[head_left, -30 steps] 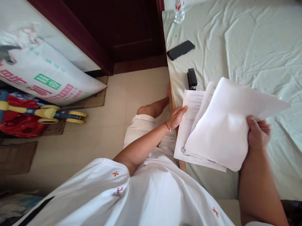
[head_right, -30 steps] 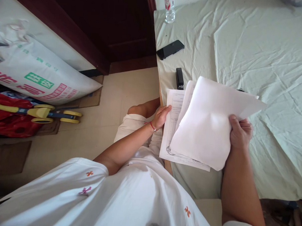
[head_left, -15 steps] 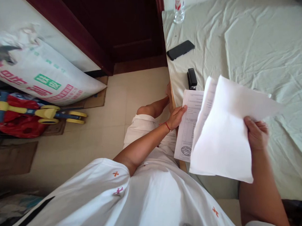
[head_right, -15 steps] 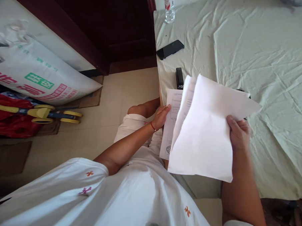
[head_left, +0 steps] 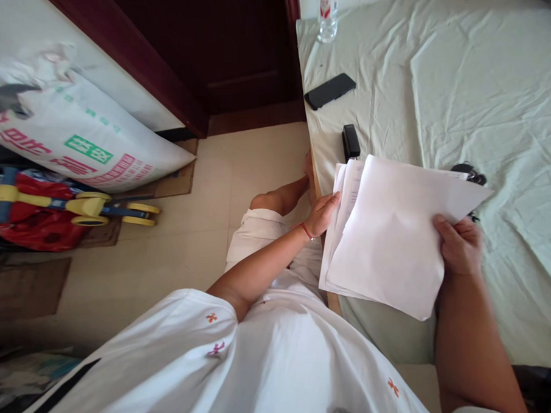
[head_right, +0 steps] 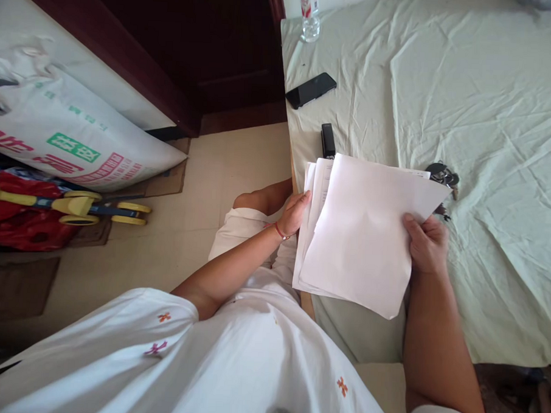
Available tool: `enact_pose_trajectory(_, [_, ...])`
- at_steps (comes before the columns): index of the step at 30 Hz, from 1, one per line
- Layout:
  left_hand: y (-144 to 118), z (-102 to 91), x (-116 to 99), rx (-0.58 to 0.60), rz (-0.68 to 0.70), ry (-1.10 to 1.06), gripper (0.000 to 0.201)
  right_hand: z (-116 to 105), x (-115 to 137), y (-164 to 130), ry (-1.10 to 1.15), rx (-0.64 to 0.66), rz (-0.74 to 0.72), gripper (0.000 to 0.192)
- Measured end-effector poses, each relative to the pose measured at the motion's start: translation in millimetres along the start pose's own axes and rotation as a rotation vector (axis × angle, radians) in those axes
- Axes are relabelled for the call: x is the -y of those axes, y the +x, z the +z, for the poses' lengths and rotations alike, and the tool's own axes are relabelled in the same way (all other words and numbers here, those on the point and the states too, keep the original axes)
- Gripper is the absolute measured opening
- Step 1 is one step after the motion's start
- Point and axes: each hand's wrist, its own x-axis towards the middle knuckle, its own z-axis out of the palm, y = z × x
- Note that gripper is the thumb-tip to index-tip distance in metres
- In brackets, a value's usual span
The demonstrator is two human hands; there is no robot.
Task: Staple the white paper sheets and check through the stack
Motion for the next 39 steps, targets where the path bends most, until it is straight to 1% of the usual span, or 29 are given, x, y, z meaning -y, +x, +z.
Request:
enact_pose_trajectory(5, [-0.3,0.1,-1.0,-0.010,-0.008,0.030,0.059,1.6,0.2,-1.7,0.008,0.005,-0.001,0.038])
enact_pose_trajectory(10, [-0.3,0.0,-2.8,-0.010,0.029,0.052,0.062,4.1,4.1,-3.6,0.026,0.009,0.027,0.037])
enact_pose_trajectory(13, [-0.4,0.1,-2.8,-0.004,0.028,0.062,0.062,5.4,5.7,-4.3,0.033,0.004,0.042,0.037])
enact_pose_trajectory(17, [-0.4,0.0,-2.8,0.020,0.013,0.061,0.061,4.4,3.9,-3.3,0.023,0.020,0.040,0.035])
enact_pose_trajectory(20, [0.0,-0.6,-3.5,0.048,0.028,0.073,0.060,3.5,2.2,-1.9,0.016,0.023,0.031,0.036])
enact_pose_trajectory(25, [0.0,-2.0,-3.5,0.061,0.062,0.084,0.059,5.0,2.3,-1.9,0.021,0.037,0.043,0.039])
enact_pose_trajectory(32, [-0.7,-1.6,-1.8,0.045,-0.044,-0.022,0.052,6.3,4.4,-3.6,0.017,0.043,0.060,0.040])
enact_pose_trajectory(35, [-0.8,-1.2,-3.0,0.041,-0.047,-0.030,0.051,6.9,5.4,-4.5,0.008,0.052,0.059,0.037])
enact_pose_trajectory(39, [-1.1,-1.2,-5.4,0.050,-0.018,0.015,0.054,8.6,6.7,-5.9,0.004,0.059,0.045,0.034])
